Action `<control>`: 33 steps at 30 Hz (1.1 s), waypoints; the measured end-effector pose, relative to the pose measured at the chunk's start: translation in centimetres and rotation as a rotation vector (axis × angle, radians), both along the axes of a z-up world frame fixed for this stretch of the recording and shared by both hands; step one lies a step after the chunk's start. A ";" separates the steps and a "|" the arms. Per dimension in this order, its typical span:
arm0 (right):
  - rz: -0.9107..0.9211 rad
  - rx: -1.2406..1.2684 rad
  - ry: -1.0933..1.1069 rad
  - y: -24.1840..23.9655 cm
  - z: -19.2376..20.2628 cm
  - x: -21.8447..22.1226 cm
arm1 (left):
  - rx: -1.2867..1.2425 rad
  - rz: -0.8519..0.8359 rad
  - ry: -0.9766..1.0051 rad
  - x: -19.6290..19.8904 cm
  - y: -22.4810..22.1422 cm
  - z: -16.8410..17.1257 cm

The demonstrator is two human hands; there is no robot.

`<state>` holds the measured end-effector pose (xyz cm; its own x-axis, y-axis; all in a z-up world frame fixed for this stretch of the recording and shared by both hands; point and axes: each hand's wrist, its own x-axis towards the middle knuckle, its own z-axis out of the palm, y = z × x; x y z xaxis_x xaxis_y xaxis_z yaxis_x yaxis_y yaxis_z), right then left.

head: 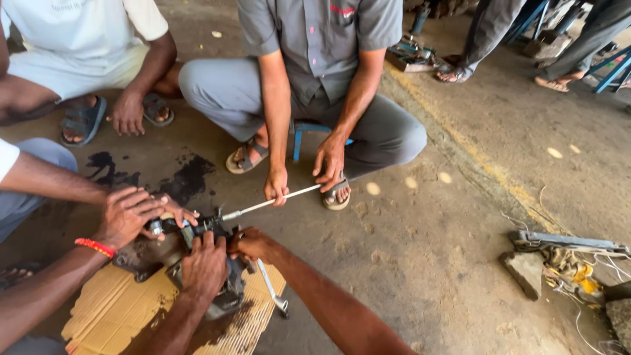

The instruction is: Collaboratively dismantling or repairing a mechanical vehicle component, likely a turbocharger or steering pump, using hand tools in a service bay.

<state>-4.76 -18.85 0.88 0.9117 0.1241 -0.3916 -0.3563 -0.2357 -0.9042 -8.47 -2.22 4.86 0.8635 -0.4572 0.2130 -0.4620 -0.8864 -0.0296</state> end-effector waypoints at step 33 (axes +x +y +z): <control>0.184 -0.675 -0.398 3.0 -2.6 0.8 | -0.072 0.026 0.035 0.1 0.2 1.4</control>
<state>-3.94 -15.89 -1.67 0.9867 0.1382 -0.0857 0.0602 -0.8003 -0.5966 -8.36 -1.98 6.29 0.8826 -0.4187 0.2136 -0.4381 -0.8975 0.0507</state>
